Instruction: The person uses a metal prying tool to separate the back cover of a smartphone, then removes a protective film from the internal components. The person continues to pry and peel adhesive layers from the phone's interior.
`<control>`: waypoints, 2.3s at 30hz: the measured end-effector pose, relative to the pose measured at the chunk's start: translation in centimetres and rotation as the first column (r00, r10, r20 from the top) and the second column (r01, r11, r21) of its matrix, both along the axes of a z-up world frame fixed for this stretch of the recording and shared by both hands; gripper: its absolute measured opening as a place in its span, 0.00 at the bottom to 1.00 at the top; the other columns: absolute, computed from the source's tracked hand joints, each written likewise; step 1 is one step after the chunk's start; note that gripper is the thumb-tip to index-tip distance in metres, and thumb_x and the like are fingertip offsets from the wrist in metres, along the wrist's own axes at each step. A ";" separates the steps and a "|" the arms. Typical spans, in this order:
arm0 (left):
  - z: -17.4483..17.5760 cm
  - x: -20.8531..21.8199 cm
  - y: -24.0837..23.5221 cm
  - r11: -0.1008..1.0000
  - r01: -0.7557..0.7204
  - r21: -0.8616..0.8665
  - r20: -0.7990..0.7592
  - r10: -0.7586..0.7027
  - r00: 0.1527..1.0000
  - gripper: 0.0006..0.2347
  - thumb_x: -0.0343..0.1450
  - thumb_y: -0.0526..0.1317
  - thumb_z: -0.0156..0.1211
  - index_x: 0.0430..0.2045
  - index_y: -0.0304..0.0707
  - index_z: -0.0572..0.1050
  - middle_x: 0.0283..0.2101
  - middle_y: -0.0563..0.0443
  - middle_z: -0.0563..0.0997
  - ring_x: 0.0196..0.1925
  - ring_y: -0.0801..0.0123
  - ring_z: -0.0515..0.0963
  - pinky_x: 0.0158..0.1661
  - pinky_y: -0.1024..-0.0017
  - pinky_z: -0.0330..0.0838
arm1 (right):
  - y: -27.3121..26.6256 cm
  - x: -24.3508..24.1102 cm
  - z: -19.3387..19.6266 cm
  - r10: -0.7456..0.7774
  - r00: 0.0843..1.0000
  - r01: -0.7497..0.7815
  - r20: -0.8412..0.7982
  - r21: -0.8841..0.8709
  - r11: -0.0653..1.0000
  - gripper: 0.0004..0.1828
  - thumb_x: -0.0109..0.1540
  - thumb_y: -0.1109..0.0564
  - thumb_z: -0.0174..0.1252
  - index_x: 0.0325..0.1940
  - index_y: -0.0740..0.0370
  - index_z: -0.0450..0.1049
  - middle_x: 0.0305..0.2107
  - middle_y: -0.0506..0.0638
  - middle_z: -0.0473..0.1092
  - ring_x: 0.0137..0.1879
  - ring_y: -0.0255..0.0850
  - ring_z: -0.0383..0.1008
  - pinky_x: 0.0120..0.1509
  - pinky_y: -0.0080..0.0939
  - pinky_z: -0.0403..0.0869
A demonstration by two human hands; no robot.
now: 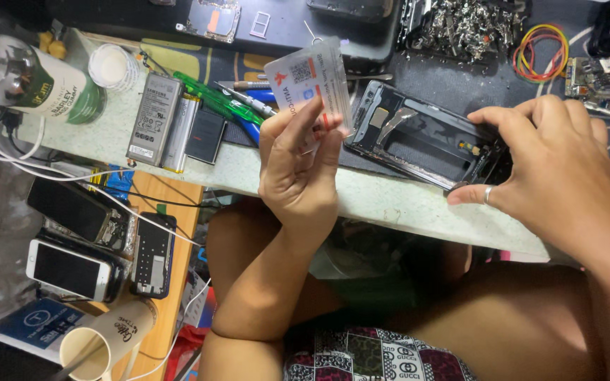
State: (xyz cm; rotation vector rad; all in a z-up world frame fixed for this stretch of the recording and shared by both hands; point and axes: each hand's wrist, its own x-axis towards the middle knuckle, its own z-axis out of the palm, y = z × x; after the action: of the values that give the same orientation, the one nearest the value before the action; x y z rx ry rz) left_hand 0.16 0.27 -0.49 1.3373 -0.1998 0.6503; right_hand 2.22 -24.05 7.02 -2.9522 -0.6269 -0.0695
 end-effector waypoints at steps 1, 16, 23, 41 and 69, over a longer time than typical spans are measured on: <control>0.0 0.1 0.0 1.000 0.005 0.001 -0.001 -0.005 1.000 0.16 0.79 0.21 0.60 0.60 0.30 0.71 0.58 0.53 0.70 0.55 0.77 0.79 0.60 0.77 0.78 | 0.0 0.1 -0.1 0.002 1.000 -0.002 -0.001 -0.002 1.000 0.52 0.39 0.31 0.72 0.62 0.58 0.75 0.46 0.56 0.67 0.57 0.53 0.65 0.64 0.53 0.64; 0.4 -0.7 0.8 0.990 0.047 0.136 0.051 -0.055 0.997 0.16 0.76 0.23 0.65 0.59 0.32 0.75 0.55 0.50 0.74 0.38 0.80 0.79 0.37 0.84 0.82 | -0.2 0.1 0.0 -0.007 0.999 0.008 -0.034 0.036 0.999 0.51 0.39 0.32 0.73 0.60 0.58 0.75 0.46 0.56 0.65 0.57 0.53 0.66 0.63 0.54 0.62; 0.2 -0.6 0.4 0.998 0.029 0.064 0.033 -0.031 0.999 0.14 0.80 0.24 0.59 0.60 0.30 0.74 0.57 0.48 0.73 0.36 0.78 0.79 0.37 0.82 0.80 | -0.1 0.2 0.5 -0.062 0.992 0.077 -0.111 0.135 0.988 0.45 0.40 0.39 0.77 0.58 0.55 0.76 0.41 0.54 0.66 0.51 0.50 0.68 0.62 0.51 0.62; 0.5 -0.3 0.2 0.985 0.139 0.103 0.026 -0.143 0.989 0.14 0.82 0.24 0.55 0.64 0.30 0.69 0.59 0.45 0.73 0.45 0.71 0.83 0.45 0.76 0.85 | -1.1 1.1 0.9 0.000 0.993 0.059 -0.119 0.489 0.870 0.16 0.65 0.61 0.65 0.58 0.61 0.78 0.45 0.57 0.76 0.48 0.50 0.77 0.53 0.44 0.73; 0.5 -0.6 0.1 0.994 -0.009 0.111 0.022 0.007 1.000 0.09 0.84 0.25 0.52 0.58 0.29 0.72 0.55 0.46 0.75 0.43 0.68 0.85 0.48 0.77 0.82 | -1.0 -1.0 -0.3 0.156 0.987 -0.138 -0.044 0.279 0.950 0.09 0.52 0.58 0.67 0.36 0.52 0.82 0.32 0.41 0.75 0.45 0.41 0.71 0.55 0.45 0.61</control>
State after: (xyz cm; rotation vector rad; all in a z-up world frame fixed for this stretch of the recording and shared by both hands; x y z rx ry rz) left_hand -0.45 0.33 0.05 1.4392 -0.2509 0.6682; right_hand 1.19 -25.03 6.68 -2.6212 -0.7586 -0.0421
